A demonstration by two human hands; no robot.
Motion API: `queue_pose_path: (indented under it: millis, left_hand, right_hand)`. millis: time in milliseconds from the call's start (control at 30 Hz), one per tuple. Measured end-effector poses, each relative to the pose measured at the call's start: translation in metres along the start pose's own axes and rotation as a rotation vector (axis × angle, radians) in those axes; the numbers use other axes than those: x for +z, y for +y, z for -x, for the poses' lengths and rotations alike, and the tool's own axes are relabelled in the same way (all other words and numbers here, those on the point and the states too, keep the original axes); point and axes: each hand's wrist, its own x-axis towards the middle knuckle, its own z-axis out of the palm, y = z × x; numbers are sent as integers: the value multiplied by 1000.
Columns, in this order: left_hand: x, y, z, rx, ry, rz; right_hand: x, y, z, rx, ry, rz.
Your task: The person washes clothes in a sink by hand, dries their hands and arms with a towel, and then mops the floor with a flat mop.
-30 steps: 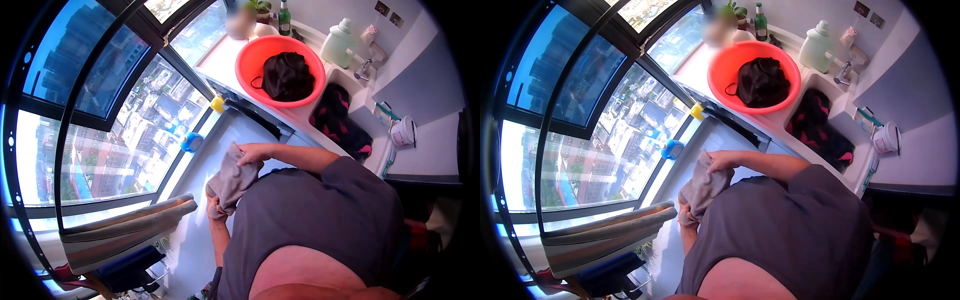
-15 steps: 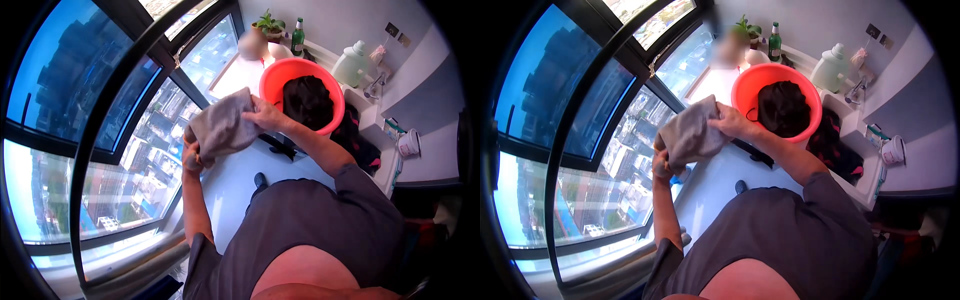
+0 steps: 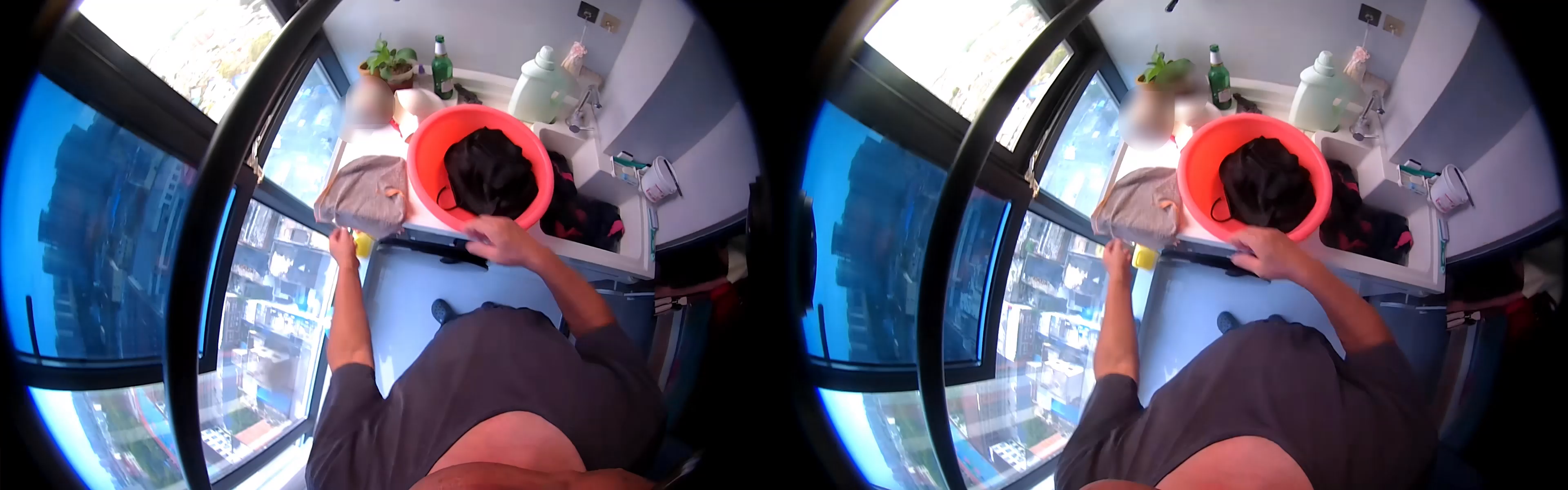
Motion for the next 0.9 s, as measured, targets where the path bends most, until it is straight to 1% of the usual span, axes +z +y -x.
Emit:
queue_pose_path:
  millis: [33, 100, 167, 233, 267, 300, 367, 400, 467, 500, 533, 567, 633, 733, 767, 833, 900]
  left_hand:
    - [5, -8, 14, -10, -18, 24]
    - [15, -25, 43, -38, -91, 40]
    - [19, -21, 92, -135, -248, 24]
    - [5, -64, 101, -247, -379, -21]
    - [-1, -69, 120, -270, -372, -76]
    - [-6, -74, 137, -295, -360, -132]
    - [-20, -89, 161, -365, -311, -176]
    - [-23, -92, 172, -357, -313, -183]
    - [-36, -100, 197, -433, -176, -192]
    - [-41, -104, 209, -431, -171, -197]
    - [-45, -108, 220, -454, -118, -176]
    - [-48, -114, 231, -475, -63, -151]
    - [-54, -128, 257, -482, -24, -114]
    - [-60, -153, 292, -569, 34, -52]
    - [-60, -163, 305, -565, 57, -38]
    - [-60, -184, 332, -624, 136, 7]
    - [-68, -206, 362, -486, 50, -174]
  right_hand:
    - [0, 4, 19, 21, 54, -92]
    - [-14, 4, 43, 36, 90, -73]
    - [-43, -14, 64, 98, 214, -194]
    - [-90, -49, 73, -100, 435, -66]
    - [-116, -72, 80, -201, 563, -20]
    - [-142, -93, 89, -302, 687, 25]
    - [-195, -123, 112, -600, 846, 199]
    - [-210, -143, 126, -617, 954, 243]
    - [-242, -170, 148, -780, 1026, 404]
    - [-252, -181, 155, -861, 1011, 480]
    - [-260, -188, 160, -922, 977, 538]
    - [-267, -194, 163, -981, 924, 591]
    - [-278, -203, 165, -1078, 773, 665]
    - [-281, -205, 166, -1176, 552, 704]
    - [-281, -204, 167, -1202, 491, 707]
    - [-282, -198, 169, -1241, 380, 694]
    - [-281, -187, 171, -1280, 301, 670]
